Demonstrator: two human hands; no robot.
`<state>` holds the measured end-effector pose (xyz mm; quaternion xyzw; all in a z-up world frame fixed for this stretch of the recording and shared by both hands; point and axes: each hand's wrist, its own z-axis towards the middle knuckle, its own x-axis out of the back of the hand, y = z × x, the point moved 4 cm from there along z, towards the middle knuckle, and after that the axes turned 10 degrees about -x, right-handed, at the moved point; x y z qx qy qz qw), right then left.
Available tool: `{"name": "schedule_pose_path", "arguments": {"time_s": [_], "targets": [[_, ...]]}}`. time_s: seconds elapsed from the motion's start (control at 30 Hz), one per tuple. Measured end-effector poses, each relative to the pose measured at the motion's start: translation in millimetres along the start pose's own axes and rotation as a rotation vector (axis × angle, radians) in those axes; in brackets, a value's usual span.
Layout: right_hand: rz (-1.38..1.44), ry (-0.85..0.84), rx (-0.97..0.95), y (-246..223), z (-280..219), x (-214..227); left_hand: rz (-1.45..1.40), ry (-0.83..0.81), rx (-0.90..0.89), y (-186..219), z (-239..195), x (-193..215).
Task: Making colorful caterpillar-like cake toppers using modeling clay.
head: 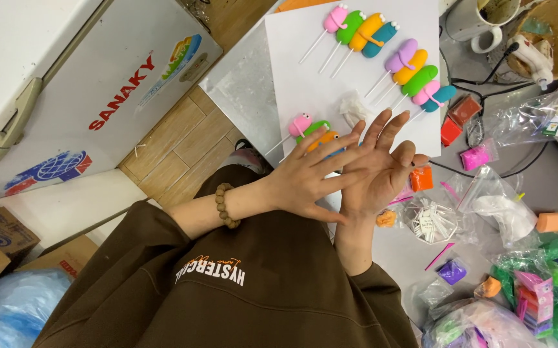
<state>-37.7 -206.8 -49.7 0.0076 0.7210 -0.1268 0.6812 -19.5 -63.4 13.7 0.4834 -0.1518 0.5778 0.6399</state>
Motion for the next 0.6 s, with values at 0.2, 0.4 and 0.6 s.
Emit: {"name": "schedule_pose_path", "arguments": {"time_s": [0.2, 0.4, 0.6], "targets": [[-0.015, -0.045, -0.023, 1.4, 1.0, 5.3, -0.229, 0.006, 0.136, -0.2, 7.2, 3.2], [-0.039, -0.025, 0.004, 0.5, 0.4, 14.0, -0.299, 0.057, 0.247, -8.8, 8.7, -5.8], [-0.006, -0.043, -0.037, 3.4, -1.0, 7.5, -0.274, 0.131, 0.302, -12.2, 16.2, -10.2]]}}
